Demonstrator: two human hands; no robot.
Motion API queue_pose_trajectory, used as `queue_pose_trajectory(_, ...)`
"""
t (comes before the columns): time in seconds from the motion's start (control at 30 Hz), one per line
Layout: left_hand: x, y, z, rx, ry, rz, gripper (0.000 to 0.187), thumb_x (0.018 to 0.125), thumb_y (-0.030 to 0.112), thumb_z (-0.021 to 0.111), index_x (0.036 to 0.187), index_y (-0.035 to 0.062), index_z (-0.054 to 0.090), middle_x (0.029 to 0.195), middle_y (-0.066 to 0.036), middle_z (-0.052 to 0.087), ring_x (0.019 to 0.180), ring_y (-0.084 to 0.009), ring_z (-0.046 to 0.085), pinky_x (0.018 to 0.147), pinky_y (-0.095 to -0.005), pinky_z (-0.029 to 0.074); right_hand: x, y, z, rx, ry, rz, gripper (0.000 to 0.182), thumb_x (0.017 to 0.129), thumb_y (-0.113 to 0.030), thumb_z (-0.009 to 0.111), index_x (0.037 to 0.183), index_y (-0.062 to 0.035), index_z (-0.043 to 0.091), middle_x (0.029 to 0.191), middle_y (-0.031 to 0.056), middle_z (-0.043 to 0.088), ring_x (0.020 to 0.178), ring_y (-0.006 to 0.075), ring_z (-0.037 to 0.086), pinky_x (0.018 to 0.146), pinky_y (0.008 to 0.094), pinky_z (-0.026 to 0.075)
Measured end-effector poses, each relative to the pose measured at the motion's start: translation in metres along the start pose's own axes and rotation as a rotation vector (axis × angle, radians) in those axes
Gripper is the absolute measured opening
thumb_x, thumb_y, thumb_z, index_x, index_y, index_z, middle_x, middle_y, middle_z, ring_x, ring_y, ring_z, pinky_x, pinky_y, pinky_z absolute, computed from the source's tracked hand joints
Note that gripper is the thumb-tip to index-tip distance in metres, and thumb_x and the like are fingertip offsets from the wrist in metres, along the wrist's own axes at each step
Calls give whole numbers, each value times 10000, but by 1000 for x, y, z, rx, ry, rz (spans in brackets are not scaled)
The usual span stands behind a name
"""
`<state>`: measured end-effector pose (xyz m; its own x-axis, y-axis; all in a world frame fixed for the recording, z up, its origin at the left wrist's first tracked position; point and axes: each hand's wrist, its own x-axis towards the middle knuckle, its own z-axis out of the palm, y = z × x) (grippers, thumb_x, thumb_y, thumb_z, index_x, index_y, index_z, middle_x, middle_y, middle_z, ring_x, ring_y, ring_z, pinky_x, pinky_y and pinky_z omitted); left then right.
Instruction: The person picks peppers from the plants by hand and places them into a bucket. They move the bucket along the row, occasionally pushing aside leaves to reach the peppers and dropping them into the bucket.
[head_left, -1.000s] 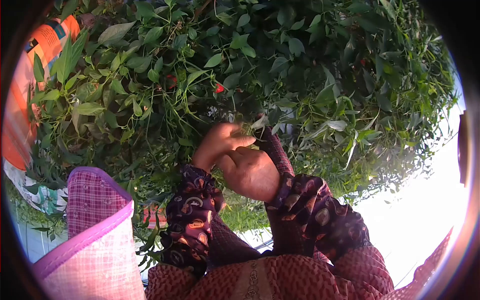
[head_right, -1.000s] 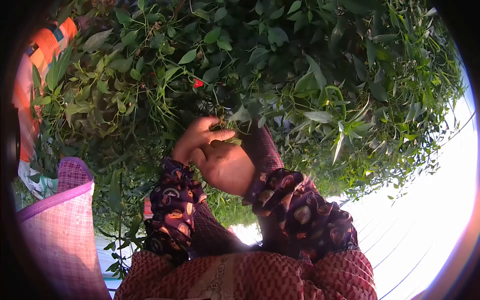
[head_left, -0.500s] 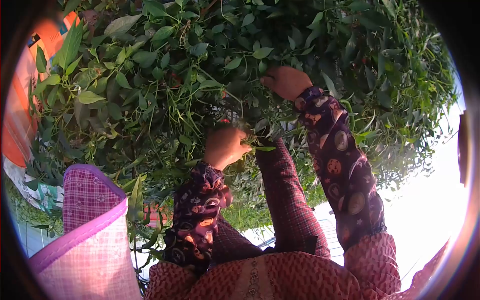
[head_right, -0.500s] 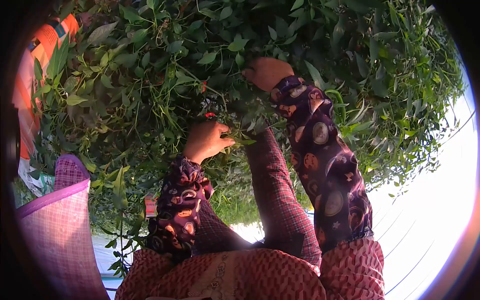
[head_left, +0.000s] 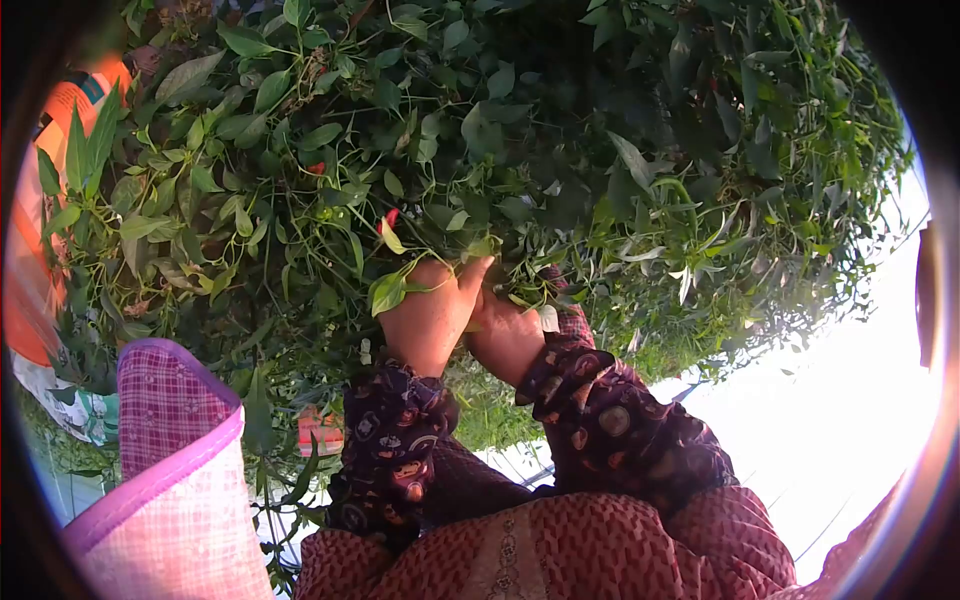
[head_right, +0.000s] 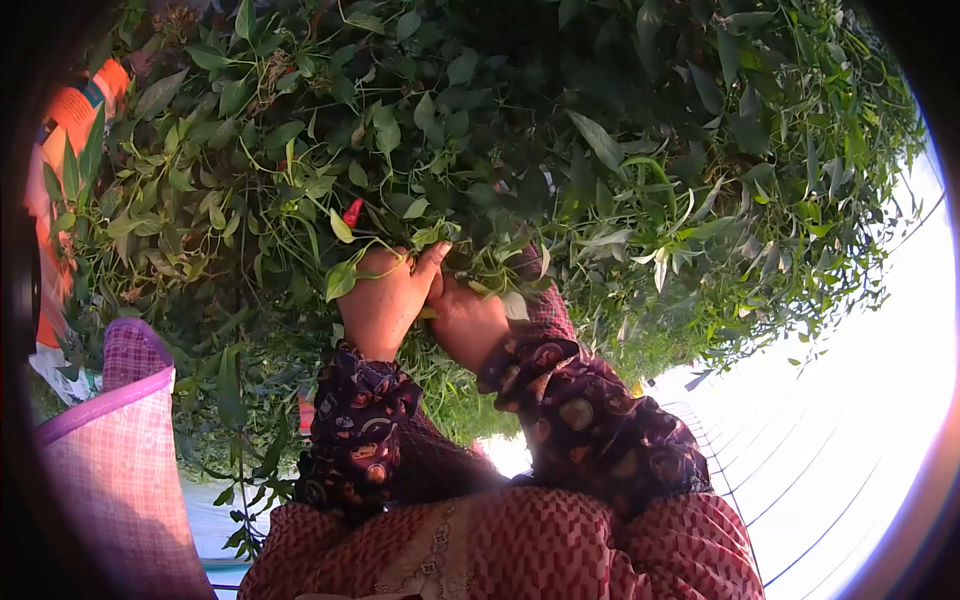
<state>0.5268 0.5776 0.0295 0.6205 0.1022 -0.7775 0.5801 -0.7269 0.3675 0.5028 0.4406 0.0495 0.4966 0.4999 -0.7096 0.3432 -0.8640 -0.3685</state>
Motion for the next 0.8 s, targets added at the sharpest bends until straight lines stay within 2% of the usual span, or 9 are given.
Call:
queue_pose_trajectory(0.1, -2, 4, -10, -49, 300, 29, 236, 800, 241, 749, 667, 83, 634, 614, -44, 609, 541, -247, 570, 520, -374, 442, -4, -4, 10, -53, 76, -49, 509, 834, -88, 543, 1307, 70, 442, 900, 133, 634, 824, 269, 643, 745, 354, 525)
queue_pose_trajectory(0.2, 5, 10, -21, -343, 594, 300, 164, 791, 85, 730, 903, 45, 617, 877, -76, 642, 765, -266, 578, 659, -372, 467, -4, -20, 37, 105, -153, 14, 404, 873, -96, 499, 1257, 32, 492, 1019, 168, 621, 884, 278, 635, 786, 384, 520)
queue_pose_trajectory(0.3, 14, 15, -4, -420, 189, 477, 267, 809, 155, 710, 1031, 25, 634, 1033, -120, 655, 871, -302, 612, 756, -391, 497, -10, -26, 52, 146, -157, -10, 396, 861, -97, 518, 1243, 8, 510, 1080, 166, 608, 957, 278, 618, 813, 384, 515)
queue_pose_trajectory(0.47, 15, -8, 31, -117, -326, 336, 218, 807, 275, 696, 866, 66, 721, 863, -107, 683, 867, -311, 606, 817, -418, 473, -6, -36, 27, 221, -170, -57, 383, 836, -101, 554, 1214, -40, 546, 1202, 162, 583, 1102, 278, 582, 865, 385, 506)
queue_pose_trajectory(0.57, 14, -16, 39, -191, -286, 387, 172, 772, 244, 704, 854, 94, 721, 822, -87, 676, 842, -313, 600, 800, -415, 475, 6, -31, -50, 156, -643, -117, 249, 811, -58, 564, 1045, -61, 649, 852, 109, 674, 796, 288, 668, 657, 358, 544)
queue_pose_trajectory(0.63, 17, -20, 39, -193, -298, 406, 146, 754, 221, 704, 834, 99, 722, 812, -84, 674, 838, -309, 604, 794, -413, 477, 3, -12, -74, 316, -300, -268, 215, 809, -38, 559, 985, -56, 681, 736, 86, 669, 663, 279, 664, 562, 355, 523)
queue_pose_trajectory(0.7, 16, -20, 40, -197, -320, 433, 122, 736, 197, 704, 814, 105, 722, 802, -81, 673, 835, -304, 608, 787, -411, 480, 21, 18, -98, 861, -149, -57, 217, 854, -88, 588, 1041, -20, 675, 773, 120, 661, 608, 199, 617, 585, 300, 488)
queue_pose_trajectory(0.77, 17, -19, 41, -255, -343, 441, 88, 714, 175, 704, 775, 113, 719, 806, -71, 673, 826, -293, 616, 784, -414, 483, 59, 51, -106, 1042, 65, 476, 227, 866, -138, 571, 1027, -26, 687, 752, 190, 656, 690, 336, 658, 614, 382, 515)
queue_pose_trajectory(0.8, 15, -21, 45, -279, -323, 438, 76, 692, 160, 702, 756, 120, 717, 812, -60, 675, 817, -288, 621, 784, -413, 484, 75, 85, -91, 782, 73, 414, 249, 871, -212, 587, 984, -20, 698, 712, 186, 647, 676, 332, 656, 631, 389, 514)
